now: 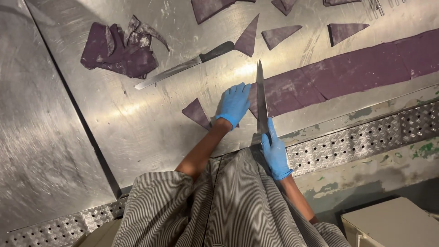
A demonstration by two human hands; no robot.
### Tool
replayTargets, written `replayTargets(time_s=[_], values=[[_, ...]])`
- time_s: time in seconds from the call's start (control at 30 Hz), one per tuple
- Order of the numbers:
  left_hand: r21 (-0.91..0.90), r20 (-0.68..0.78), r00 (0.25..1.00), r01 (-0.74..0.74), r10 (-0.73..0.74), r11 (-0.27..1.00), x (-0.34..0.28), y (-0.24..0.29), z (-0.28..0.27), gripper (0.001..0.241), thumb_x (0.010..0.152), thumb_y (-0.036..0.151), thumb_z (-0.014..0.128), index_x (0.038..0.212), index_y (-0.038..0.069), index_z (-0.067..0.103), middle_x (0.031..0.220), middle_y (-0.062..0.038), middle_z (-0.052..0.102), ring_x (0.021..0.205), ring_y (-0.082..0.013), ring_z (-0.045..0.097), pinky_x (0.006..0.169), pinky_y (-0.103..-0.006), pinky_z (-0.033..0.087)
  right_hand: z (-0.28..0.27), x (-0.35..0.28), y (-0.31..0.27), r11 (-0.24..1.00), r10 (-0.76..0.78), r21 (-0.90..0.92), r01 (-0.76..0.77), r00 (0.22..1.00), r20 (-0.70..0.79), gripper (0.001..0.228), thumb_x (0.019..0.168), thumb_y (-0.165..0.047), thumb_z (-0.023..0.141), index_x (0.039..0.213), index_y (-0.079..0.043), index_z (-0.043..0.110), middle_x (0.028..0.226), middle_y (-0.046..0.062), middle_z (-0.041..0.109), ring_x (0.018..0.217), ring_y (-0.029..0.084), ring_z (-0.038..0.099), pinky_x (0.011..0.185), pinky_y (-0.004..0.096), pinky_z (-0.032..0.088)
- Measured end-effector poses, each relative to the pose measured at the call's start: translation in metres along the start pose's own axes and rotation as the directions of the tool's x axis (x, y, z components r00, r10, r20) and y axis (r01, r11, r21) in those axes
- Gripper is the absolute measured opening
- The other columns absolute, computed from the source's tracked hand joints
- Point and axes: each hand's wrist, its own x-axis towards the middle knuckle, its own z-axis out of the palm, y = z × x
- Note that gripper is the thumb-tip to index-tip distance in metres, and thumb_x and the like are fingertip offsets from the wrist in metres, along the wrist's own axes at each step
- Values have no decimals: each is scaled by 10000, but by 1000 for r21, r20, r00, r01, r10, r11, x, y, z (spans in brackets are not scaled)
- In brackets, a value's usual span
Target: Measure and cut a long strip of purple fondant using a multi-wheel cutter and a knife.
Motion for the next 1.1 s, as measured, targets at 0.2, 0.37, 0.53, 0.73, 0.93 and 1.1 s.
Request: replayTargets(time_s=[0.2,0.37,0.53,0.73,0.93,1.1], values=[[-8,123,990,71,-69,997,-1,0,0,651,892,204,724,1476,79,466,1343,-109,556,1241,-315,533,1090,-474,396,0,-3,-8,999,28,-15,-28,999,15,635,1042,-163,541,1627,-150,295,608,169,540,510,181,497,519,374,447],[-16,68,997,44,-43,999,3,-6,0,719,854,198,742,1490,70,431,1348,-123,599,1201,-308,560,1053,-467,399,2,-5,-4,1000,-11,-1,11,1000,-2,631,1040,-166,544,1622,-150,301,627,153,554,517,163,513,520,365,452],[-18,91,994,58,-57,998,3,-5,2,716,874,191,735,1506,70,421,1333,-129,611,1197,-308,568,1059,-466,398,4,0,6,1000,-2,-29,3,1000,13,632,1047,-171,535,1629,-155,288,612,154,550,505,179,504,511,381,449],[-31,69,996,67,-64,997,3,-11,11,675,882,113,693,1504,77,433,1229,-128,648,1151,-301,592,1057,-467,409,-1,3,7,996,0,-85,2,1000,24,640,1042,-181,542,1631,-162,293,594,196,552,462,246,519,504,414,437],[17,82,994,72,-73,997,7,-11,8,650,891,-31,585,1518,73,448,1176,-120,660,1121,-292,610,1047,-458,437,-5,2,-1,990,-5,-138,10,999,36,614,1054,-199,549,1622,-159,318,619,241,559,465,325,530,514,445,429],[67,-36,997,74,-72,995,24,7,3,581,916,3,576,1482,85,471,1411,-160,561,1251,-300,570,1040,-461,434,6,5,15,983,0,-182,7,999,33,624,1043,-199,532,1619,-153,296,604,241,579,468,351,577,506,469,432]])
